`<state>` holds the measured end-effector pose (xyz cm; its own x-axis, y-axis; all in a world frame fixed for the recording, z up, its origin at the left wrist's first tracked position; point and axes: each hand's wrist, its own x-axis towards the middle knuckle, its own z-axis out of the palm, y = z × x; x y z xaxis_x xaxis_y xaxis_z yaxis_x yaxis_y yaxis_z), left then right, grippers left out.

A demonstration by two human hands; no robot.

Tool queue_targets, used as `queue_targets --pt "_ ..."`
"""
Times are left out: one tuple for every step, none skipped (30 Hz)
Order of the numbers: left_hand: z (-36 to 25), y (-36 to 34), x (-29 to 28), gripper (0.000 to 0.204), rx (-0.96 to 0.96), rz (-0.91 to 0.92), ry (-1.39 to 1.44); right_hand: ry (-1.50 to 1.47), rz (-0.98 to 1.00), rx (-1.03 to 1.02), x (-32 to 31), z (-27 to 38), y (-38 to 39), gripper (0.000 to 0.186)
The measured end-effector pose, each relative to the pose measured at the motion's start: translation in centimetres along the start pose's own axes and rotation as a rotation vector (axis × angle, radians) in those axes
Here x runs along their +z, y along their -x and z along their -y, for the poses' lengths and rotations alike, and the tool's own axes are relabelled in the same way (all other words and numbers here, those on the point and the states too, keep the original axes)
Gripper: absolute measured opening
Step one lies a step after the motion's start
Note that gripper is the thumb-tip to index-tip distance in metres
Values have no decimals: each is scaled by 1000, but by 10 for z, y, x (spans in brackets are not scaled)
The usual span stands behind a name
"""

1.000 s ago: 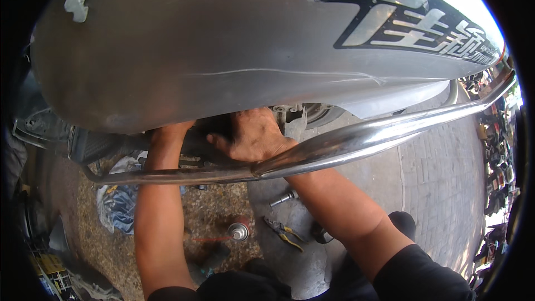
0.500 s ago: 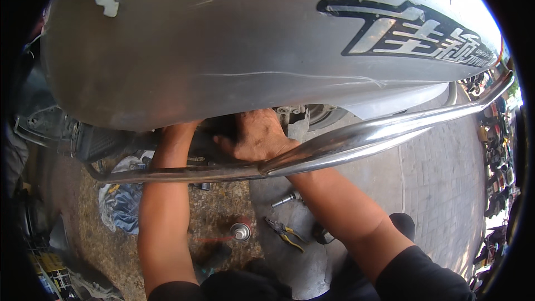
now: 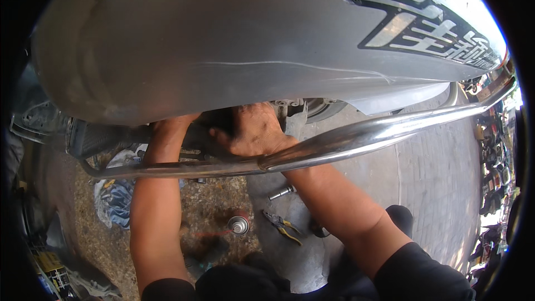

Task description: The person sprays lubricant on the rear wheel area of a scooter, then uses pliers and a cordless impact driver to remove and reattach components near the brake assembly. The person manipulates small metal parts and fasteners by hand.

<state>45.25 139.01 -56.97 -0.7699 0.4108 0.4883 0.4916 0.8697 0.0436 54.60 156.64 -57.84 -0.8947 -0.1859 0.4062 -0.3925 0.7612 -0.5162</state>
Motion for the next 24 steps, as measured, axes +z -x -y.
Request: queue_targets --pt "2 1 -3 28 33 22 -3 11 -34 -37 0 0 4 69" --pt "2 -3 -5 25 77 31 3 42 -88 -68 -2 -2 5 70" --pt "4 -3 -6 23 113 46 5 129 -83 -37 -1 0 9 71" --pt "5 -4 -5 22 117 51 -16 148 -137 -68 0 1 11 71" --pt "6 -4 -3 22 121 56 -36 188 -194 -87 1 2 11 72" --pt "6 -3 0 25 92 55 -76 227 -248 -104 2 2 12 72" --pt "7 -1 2 28 63 52 -119 194 -171 -73 3 2 12 73" --pt "8 -1 6 31 34 47 -160 162 -95 -43 3 1 11 73" --pt "8 1 7 34 4 45 -201 126 -15 -5 3 0 11 74" --pt "7 3 9 35 -2 30 -191 113 40 24 5 0 10 74" --pt "5 4 8 36 -7 15 -181 104 95 64 6 -2 8 75" --pt "5 2 5 35 23 -21 -126 79 72 54 7 -2 8 75" --pt "3 0 2 34 47 -65 -71 172 -34 41 10 -1 10 81" --pt "-1 1 -3 31 -5 -37 -4 184 -78 -6 11 -1 11 83" --pt "-4 1 -10 27 -54 -8 61 193 -125 -53 12 -1 11 85" --pt "-8 1 -15 24 -54 -45 142 203 -137 -65 12 -2 11 87" --pt "-10 0 -19 23 -121 36 136 208 -138 -66 14 -2 10 92" --pt "-11 -2 -22 23 -135 48 143 205 -179 -106 14 -2 10 92" --pt "-11 -2 -24 22 -155 64 150 205 -165 -102 15 -2 9 92" --pt "-11 -1 -23 22 -136 31 162 208 -151 -95 16 -2 9 92" --pt "-10 -1 -21 22 -112 -5 174 204 -146 -90 16 -2 9 92" --pt "-9 0 -17 22 -93 -39 186 198 -137 -86 15 -2 9 92" --pt "-7 2 -14 22 -66 -62 214 188 -151 -98 15 -1 10 92" --pt "-4 4 -11 22 -39 -84 239 184 -134 -97 15 1 12 92"
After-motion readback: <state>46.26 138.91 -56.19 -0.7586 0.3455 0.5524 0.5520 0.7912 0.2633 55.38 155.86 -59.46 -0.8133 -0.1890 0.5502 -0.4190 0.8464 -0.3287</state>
